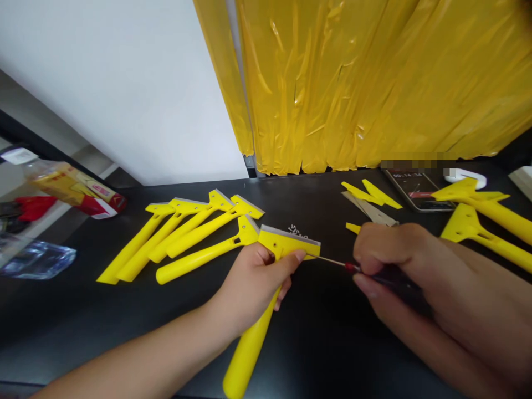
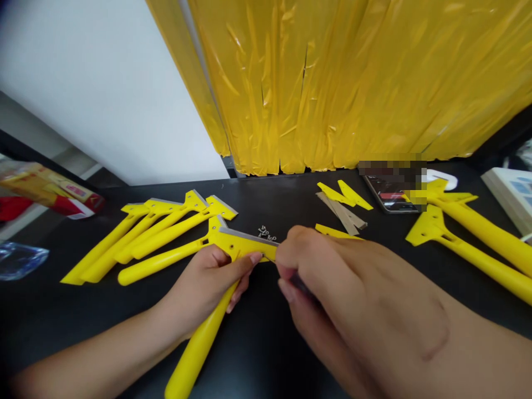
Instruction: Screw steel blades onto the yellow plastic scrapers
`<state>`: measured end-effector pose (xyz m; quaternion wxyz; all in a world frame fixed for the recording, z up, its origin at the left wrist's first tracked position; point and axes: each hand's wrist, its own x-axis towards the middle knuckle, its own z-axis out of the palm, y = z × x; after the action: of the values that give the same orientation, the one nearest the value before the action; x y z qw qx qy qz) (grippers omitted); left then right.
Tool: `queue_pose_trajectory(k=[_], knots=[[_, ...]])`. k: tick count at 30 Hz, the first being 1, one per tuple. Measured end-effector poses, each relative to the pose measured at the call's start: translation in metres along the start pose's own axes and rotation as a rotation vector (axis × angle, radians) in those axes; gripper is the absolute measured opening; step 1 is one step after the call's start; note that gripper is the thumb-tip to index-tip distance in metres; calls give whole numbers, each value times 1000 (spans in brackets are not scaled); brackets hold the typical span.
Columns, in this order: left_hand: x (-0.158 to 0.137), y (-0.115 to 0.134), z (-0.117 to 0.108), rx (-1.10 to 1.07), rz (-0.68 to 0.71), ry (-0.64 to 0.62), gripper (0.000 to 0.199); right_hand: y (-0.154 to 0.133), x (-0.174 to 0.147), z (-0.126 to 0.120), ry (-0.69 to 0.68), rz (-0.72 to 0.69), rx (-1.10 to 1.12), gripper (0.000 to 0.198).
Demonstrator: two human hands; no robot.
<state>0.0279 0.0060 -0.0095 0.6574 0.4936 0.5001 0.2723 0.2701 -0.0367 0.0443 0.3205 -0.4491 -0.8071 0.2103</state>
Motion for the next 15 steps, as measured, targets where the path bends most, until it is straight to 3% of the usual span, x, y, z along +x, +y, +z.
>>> queue_pose_trajectory(k=[3, 5, 7, 15], knots=[[-1, 1, 0, 22, -5, 0, 49, 0, 5, 6, 23, -140, -129, 15], [0, 0, 0, 32, -3, 3, 50, 1, 6, 7, 20, -159, -171, 10], [1, 0, 0, 32, -7, 6, 48, 3, 5, 7, 13, -143, -170, 4], [2, -1, -2, 19, -23, 22, 46, 10, -7, 7, -9, 27, -74, 24]])
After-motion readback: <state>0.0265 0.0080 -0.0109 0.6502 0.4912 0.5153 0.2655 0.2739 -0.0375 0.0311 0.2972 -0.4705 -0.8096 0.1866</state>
